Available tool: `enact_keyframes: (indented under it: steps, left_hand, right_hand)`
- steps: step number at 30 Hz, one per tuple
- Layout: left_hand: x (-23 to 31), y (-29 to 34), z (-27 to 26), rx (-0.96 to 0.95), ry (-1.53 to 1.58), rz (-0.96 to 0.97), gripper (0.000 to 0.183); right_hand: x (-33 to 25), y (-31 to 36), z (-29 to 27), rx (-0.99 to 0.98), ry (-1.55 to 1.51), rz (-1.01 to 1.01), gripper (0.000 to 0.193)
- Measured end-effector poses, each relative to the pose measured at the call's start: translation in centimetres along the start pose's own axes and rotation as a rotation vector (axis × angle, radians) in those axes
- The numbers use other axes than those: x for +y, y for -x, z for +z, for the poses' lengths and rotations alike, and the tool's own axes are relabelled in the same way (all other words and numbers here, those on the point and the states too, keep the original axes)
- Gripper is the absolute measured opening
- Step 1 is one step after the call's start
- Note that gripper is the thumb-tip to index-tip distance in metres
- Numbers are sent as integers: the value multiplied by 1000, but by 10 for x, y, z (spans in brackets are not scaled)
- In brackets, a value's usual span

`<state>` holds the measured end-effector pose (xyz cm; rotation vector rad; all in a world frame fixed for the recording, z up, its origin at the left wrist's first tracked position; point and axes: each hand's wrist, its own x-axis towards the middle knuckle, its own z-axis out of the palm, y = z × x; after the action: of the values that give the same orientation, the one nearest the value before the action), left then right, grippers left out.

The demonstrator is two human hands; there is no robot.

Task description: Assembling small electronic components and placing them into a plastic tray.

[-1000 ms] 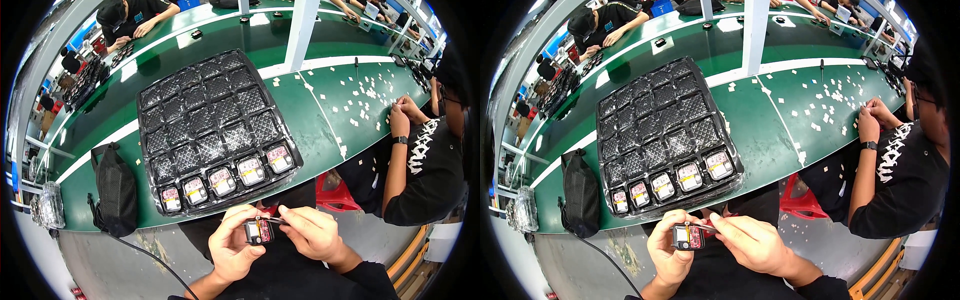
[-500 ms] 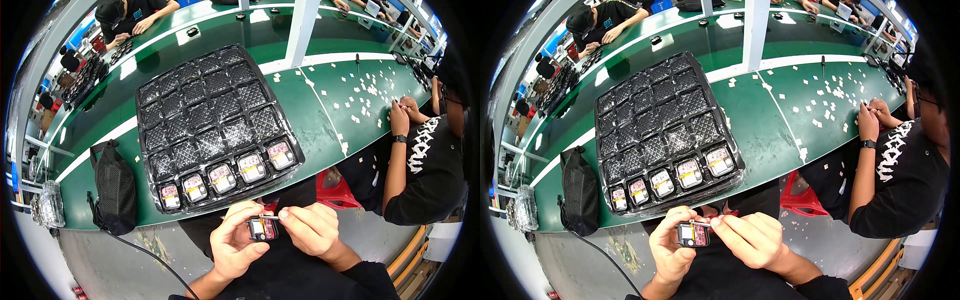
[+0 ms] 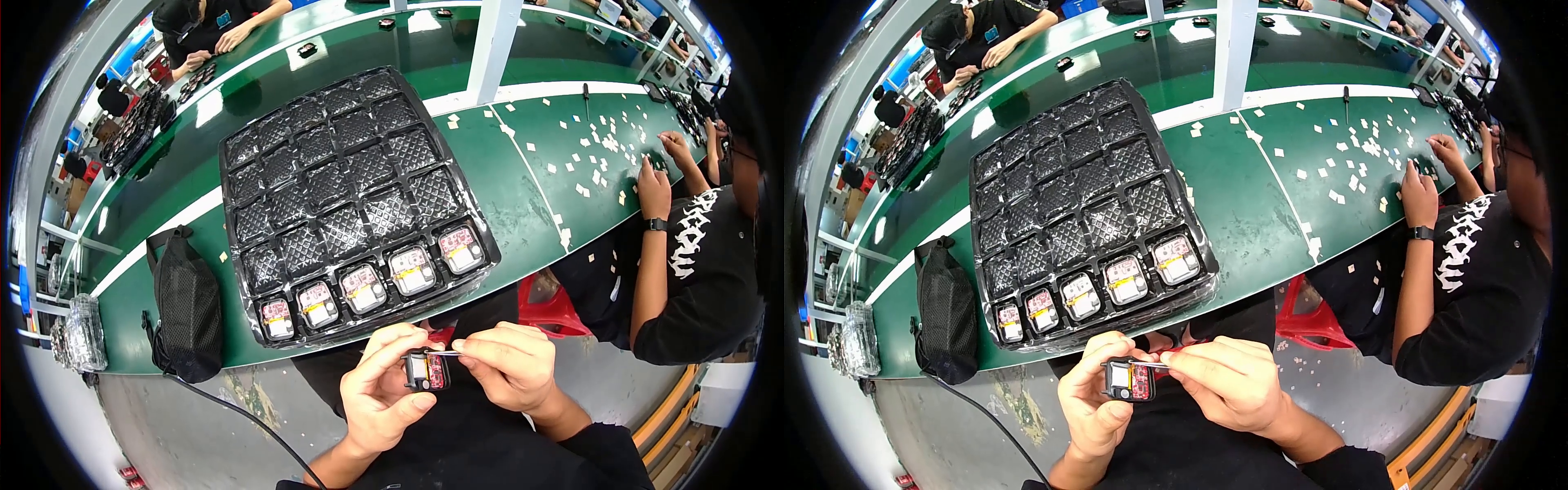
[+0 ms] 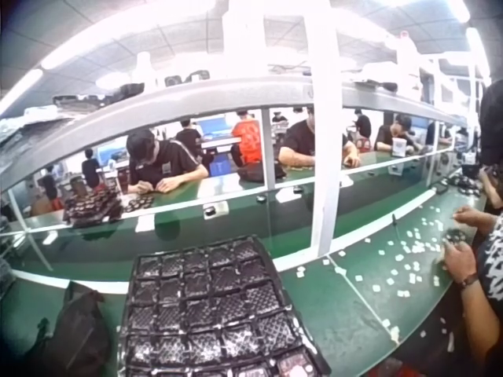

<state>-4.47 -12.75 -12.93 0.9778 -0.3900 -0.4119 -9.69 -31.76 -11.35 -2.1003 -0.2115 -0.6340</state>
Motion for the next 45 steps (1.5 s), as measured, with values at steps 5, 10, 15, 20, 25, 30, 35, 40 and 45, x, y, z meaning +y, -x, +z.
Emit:
enact_keyframes:
  steps: [5, 10, 15, 20, 25, 30, 35, 40, 45]
  left_hand:
    - [1, 1, -1, 8, -1, -23, 64]
    - [1, 3, 1, 58, -16, -43, 66]
    - [2, 2, 0, 55, -84, -7, 65]
    - [4, 5, -8, 30, -82, -14, 65]
    - [9, 5, -9, 12, -46, -32, 65]
    - [20, 5, -11, 56, -93, 12, 63]
    - [54, -15, -36, 343, -577, 491, 62]
    - [71, -48, -62, 511, -873, 458, 43]
    - [81, -60, -66, 505, -1395, 415, 33]
  right_hand:
    - [-2, 1, 2, -6, 47, -9, 31]
    - [-3, 6, 10, 42, 135, -46, 33]
    - [1, 6, 8, 2, 328, -227, 33]
    - [5, 4, 9, -1, 300, -268, 35]
    - [0, 1, 8, -29, 302, -270, 34]
    - [-6, -5, 13, 6, 156, -148, 25]
    - [3, 8, 9, 38, 85, -45, 25]
    - [9, 10, 9, 59, 82, 3, 23]
    - [19, 12, 3, 104, 102, 39, 23]
